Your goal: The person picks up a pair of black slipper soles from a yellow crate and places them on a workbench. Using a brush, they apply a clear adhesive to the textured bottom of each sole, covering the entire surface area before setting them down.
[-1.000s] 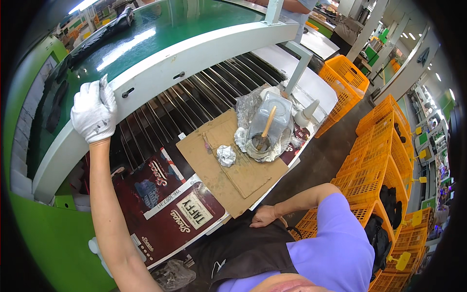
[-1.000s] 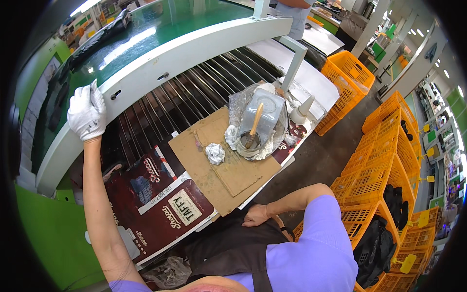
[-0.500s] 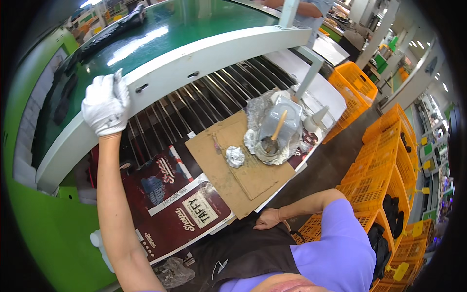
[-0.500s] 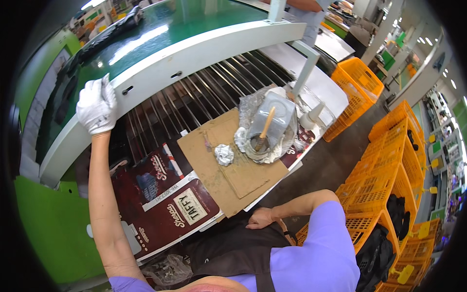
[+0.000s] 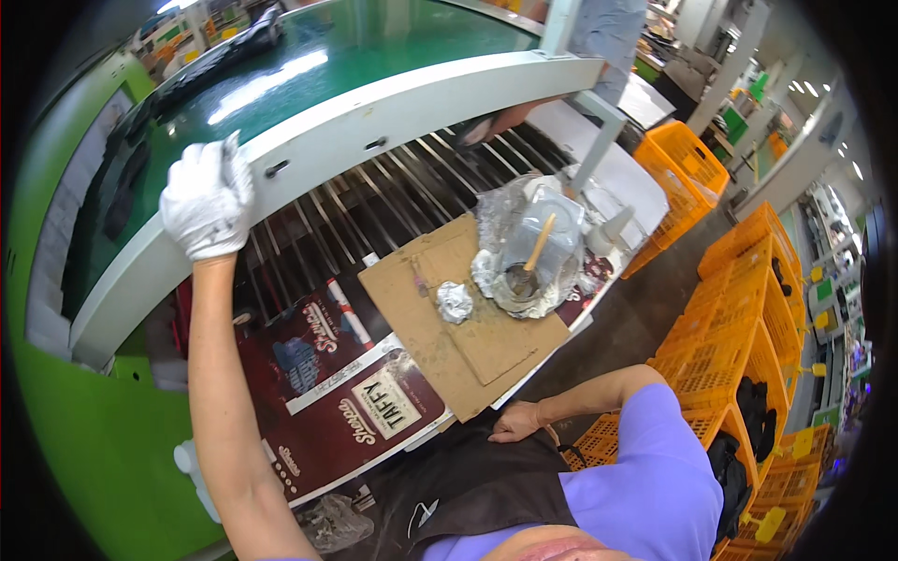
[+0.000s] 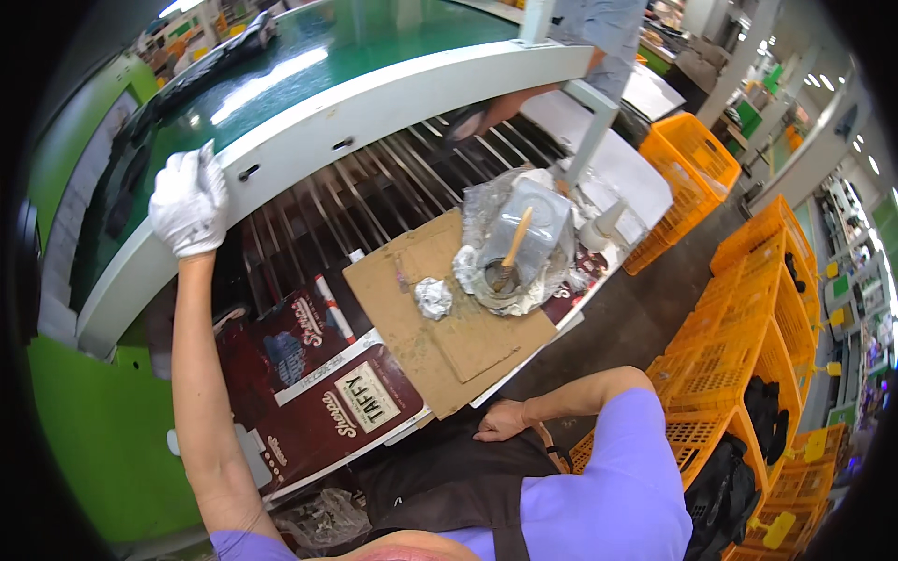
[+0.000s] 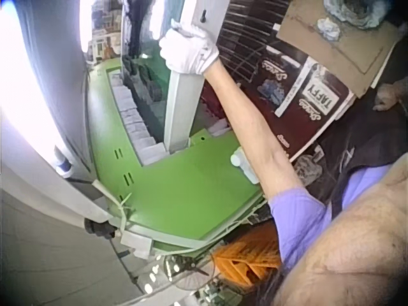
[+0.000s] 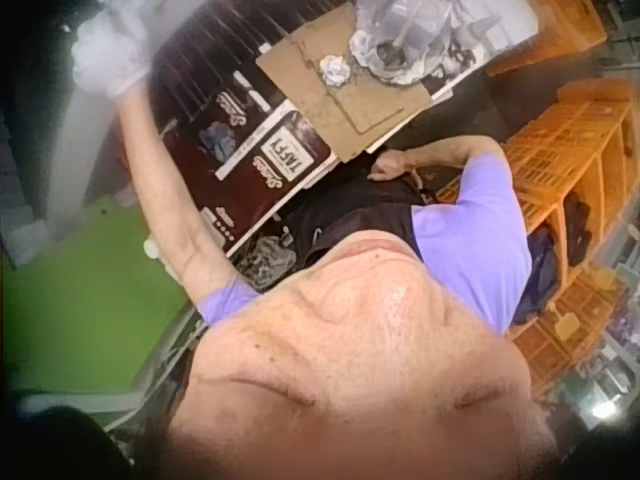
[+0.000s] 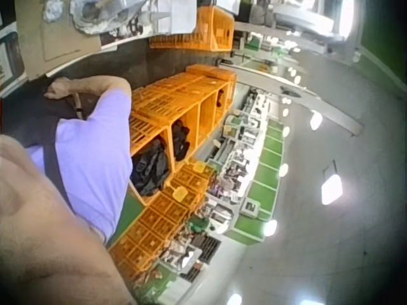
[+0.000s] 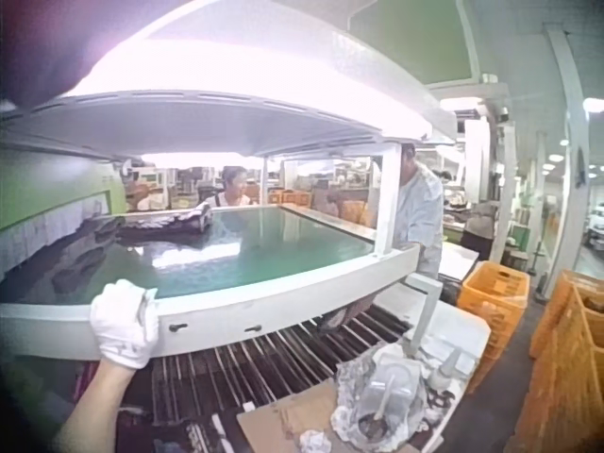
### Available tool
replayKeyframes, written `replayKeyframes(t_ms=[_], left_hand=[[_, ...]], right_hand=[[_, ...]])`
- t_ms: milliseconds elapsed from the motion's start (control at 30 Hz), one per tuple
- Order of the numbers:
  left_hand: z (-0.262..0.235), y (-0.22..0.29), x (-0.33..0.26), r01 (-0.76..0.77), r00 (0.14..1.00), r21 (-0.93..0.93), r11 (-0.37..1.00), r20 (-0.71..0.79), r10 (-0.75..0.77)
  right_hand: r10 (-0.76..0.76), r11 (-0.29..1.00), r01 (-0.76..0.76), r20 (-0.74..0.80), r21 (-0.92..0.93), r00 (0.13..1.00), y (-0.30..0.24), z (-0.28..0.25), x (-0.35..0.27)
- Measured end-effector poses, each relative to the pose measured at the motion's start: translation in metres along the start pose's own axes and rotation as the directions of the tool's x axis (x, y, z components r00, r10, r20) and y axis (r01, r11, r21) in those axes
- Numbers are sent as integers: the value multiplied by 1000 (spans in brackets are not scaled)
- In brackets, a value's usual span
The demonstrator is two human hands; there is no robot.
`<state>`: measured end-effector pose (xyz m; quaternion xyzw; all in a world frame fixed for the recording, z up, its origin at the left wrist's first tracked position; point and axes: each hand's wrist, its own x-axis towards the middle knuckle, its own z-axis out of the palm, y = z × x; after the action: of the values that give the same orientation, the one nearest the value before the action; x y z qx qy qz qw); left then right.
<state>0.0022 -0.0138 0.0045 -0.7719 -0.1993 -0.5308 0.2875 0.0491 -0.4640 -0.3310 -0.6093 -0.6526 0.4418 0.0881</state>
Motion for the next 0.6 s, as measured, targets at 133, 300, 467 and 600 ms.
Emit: replayKeyframes(t_ms=[133,300,467,600], left_hand=[[-3,-3,-1,5,999,10,1000,48,-5],[1,-1,0,-21,1000,-33,999,13,21],[1,-4,-3,12,994,17,1000,109,-14],[2,-3,-4,1,996,24,1000,93,-4]], right_hand=[[-4,1000,5,-8,19,1000,0,-2,3],[-41,999,42,-35,27,999,4,4,3],[-86,996,88,-127,10,988,4,6,1],[-75,997,78,-114,23,991,4,6,1]])
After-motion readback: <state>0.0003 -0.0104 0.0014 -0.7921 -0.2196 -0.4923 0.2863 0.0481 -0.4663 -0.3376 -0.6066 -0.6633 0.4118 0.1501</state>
